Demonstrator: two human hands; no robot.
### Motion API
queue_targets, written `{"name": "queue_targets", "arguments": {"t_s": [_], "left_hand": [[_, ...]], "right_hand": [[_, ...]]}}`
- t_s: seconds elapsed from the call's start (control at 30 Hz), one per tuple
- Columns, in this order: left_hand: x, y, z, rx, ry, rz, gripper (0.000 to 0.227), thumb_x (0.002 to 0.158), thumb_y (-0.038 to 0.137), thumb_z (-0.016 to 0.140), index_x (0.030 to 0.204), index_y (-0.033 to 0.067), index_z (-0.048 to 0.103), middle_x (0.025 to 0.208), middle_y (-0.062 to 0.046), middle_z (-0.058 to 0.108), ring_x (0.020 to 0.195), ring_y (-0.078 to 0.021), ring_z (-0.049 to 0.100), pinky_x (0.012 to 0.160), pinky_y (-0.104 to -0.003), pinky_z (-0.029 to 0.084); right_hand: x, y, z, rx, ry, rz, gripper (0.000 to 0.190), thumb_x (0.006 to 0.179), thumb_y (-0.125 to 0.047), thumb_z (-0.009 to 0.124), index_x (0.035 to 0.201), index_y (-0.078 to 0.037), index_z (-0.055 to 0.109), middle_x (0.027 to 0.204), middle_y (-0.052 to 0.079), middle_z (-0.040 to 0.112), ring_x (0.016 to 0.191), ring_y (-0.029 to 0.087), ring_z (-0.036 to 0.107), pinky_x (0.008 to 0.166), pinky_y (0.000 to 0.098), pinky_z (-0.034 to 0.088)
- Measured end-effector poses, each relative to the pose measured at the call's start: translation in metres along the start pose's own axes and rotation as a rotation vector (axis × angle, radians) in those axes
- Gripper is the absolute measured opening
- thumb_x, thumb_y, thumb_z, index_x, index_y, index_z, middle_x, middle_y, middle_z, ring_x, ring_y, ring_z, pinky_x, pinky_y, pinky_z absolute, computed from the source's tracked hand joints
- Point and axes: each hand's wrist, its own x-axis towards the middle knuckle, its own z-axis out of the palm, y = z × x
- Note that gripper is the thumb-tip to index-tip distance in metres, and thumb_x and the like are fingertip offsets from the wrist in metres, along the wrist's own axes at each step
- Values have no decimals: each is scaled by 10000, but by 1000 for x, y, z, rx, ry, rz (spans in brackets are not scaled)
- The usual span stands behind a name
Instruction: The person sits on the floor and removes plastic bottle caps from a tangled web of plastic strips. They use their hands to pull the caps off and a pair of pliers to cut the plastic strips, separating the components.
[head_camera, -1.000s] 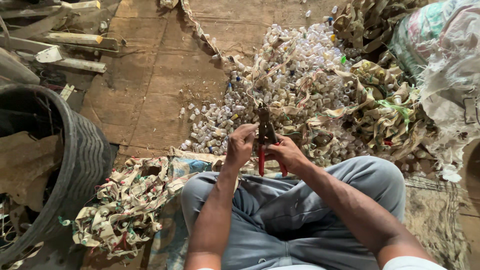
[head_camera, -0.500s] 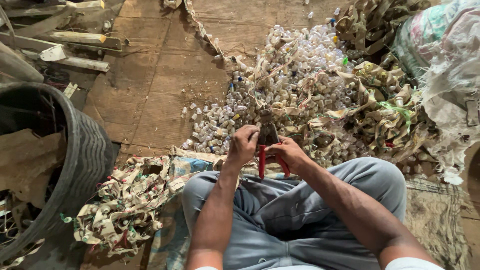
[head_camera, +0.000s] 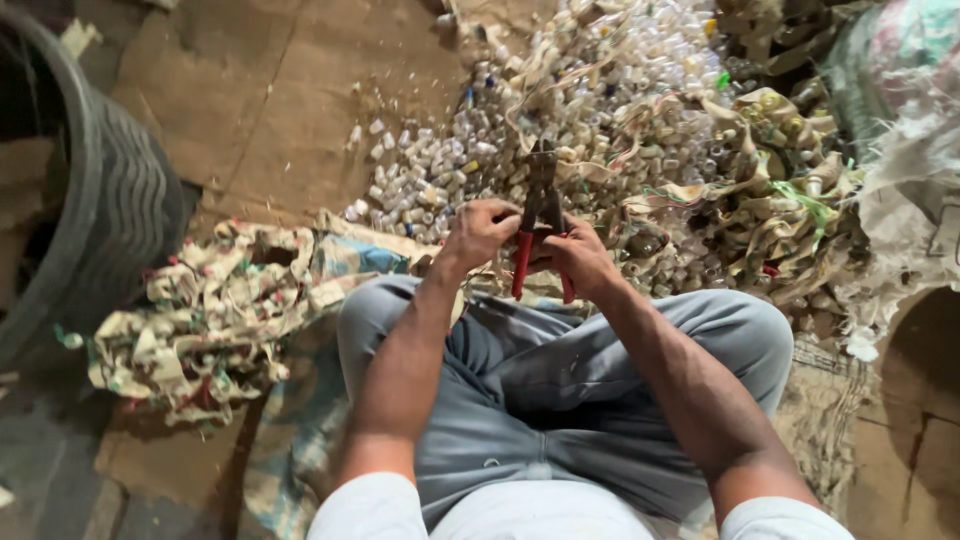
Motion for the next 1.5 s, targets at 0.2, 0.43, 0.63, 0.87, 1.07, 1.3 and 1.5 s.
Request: {"name": "queue_targets", "arguments": {"t_s": [0.2, 0.43, 0.63, 0.87, 1.07, 1.3, 1.5], "left_hand": [[9, 5, -5, 14, 344, -33, 206, 986, 227, 639, 1036, 50, 732, 886, -134, 755, 803, -254, 727, 722, -376, 558], [15, 2, 4, 40, 476, 68, 197, 981, 219, 674, 1042, 51, 755, 921, -112, 774, 828, -215, 731, 728, -333, 558], [20, -8, -2, -711, 318, -249, 206, 894, 128, 726, 1011, -30, 787, 880, -81, 758, 756, -152, 691, 678, -274, 553], [26, -21, 0, -798, 378, -347, 241, 839, 140, 739, 1009, -27, 771, 879, -91, 748, 732, -170, 681, 656, -289, 555], [27, -23, 0, -704, 378, -310, 275, 868, 183, 741, 1042, -27, 775, 896, -90, 748, 763, -166, 666, 691, -272, 532], [24, -15, 0, -671, 374, -266, 255, 858, 163, 735, 1015, -32, 783, 864, -88, 766, 734, -162, 702, 688, -272, 570], [18, -12, 2, -707, 320, -278, 211, 877, 138, 722, 985, -32, 784, 813, -74, 739, 670, -144, 665, 639, -280, 548]], "right_hand": [[-12, -18, 10, -31, 178, 163, 284, 965, -16, 587, 1238, 4, 513, 997, 162, 679, 826, 347, 729, 665, 515, 628], [-32, -37, 28, 42, 8, 267, 332, 960, -19, 578, 1287, 21, 530, 1173, 267, 704, 986, 383, 741, 770, 532, 657], [-34, -22, 33, -26, -11, 403, 361, 902, 1, 573, 1263, -5, 566, 1128, 200, 732, 1013, 350, 750, 789, 538, 663], [-31, -14, 19, -169, 35, 218, 207, 989, 4, 627, 1184, 49, 575, 911, 156, 627, 789, 283, 646, 679, 454, 586], [-40, -23, 25, 133, -29, 241, 295, 914, -22, 578, 1208, -2, 601, 1048, 249, 743, 984, 395, 748, 749, 500, 651], [-36, -8, 33, 135, -123, 286, 319, 1013, 27, 633, 1290, 154, 541, 1162, 250, 654, 1117, 421, 667, 1022, 589, 610], [-36, -1, 55, 303, -113, 357, 402, 864, 56, 575, 1263, 60, 524, 1207, 251, 680, 1124, 431, 694, 963, 649, 572]]}}
